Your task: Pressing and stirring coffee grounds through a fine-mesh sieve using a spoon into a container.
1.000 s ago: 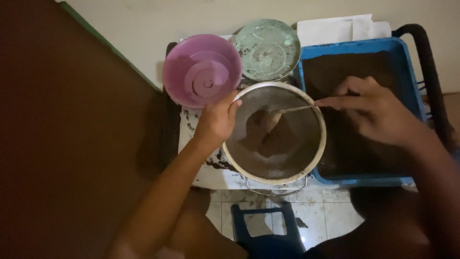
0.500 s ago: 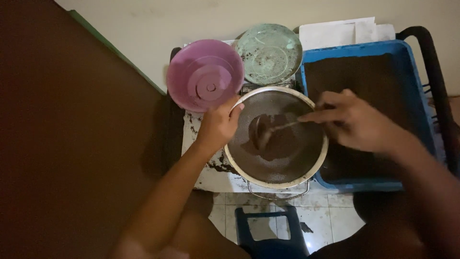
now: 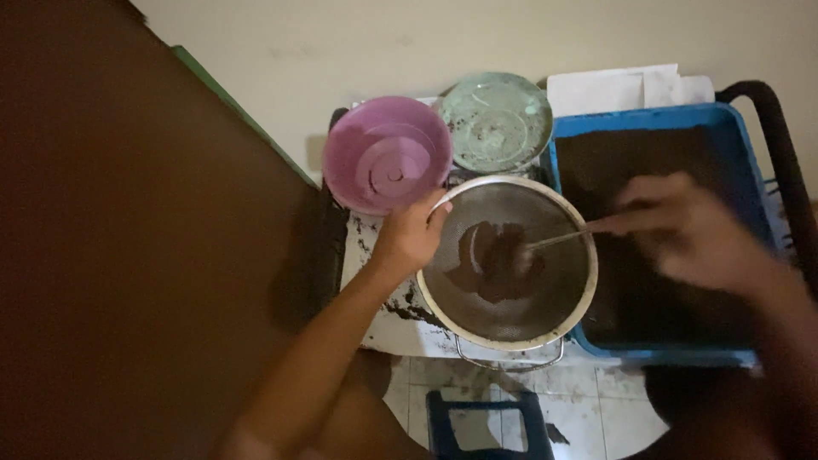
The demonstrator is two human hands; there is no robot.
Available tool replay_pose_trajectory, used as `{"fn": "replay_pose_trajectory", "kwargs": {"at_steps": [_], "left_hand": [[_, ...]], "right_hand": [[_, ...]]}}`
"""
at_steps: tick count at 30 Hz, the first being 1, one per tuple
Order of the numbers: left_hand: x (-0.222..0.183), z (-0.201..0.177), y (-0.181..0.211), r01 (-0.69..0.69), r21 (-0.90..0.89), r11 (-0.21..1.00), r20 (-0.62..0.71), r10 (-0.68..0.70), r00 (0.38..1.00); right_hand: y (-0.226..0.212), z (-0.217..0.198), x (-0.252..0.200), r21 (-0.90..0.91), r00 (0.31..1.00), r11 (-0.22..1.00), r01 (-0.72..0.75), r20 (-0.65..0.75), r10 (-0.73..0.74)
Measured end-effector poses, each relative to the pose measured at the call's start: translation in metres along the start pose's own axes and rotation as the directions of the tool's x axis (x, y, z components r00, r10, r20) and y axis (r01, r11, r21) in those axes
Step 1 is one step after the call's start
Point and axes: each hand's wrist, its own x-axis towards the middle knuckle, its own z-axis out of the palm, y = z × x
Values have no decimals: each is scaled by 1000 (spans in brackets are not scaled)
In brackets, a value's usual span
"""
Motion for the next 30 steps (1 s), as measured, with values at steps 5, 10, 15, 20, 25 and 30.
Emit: {"fn": "replay_pose_trajectory", "kwargs": {"at_steps": [5, 10, 15, 20, 25, 30], "left_hand": [[0, 1, 0, -9, -11, 1000, -23, 8, 1000], [-1, 1, -2, -69, -17, 997, -9, 69, 998], [-3, 1, -3, -143, -49, 989, -52, 140, 989], [-2, 2, -6, -112, -23, 993, -43, 111, 993], [-3, 1, -8, -155, -21, 988, -39, 154, 987], [-3, 1, -10, -229, -36, 973, -69, 226, 972]], "right_hand": [[-27, 23, 22, 85, 996, 995, 56, -80, -49], [-30, 29, 33, 93, 964, 980, 174, -222, -150], [-13, 22, 22, -48, 992, 993, 110, -60, -113], [-5, -12, 0, -5, 998, 1000, -24, -63, 23], [-1, -34, -14, 4, 994, 1000, 23, -109, -23], [10, -3, -6, -30, 999, 999, -42, -21, 41]]}}
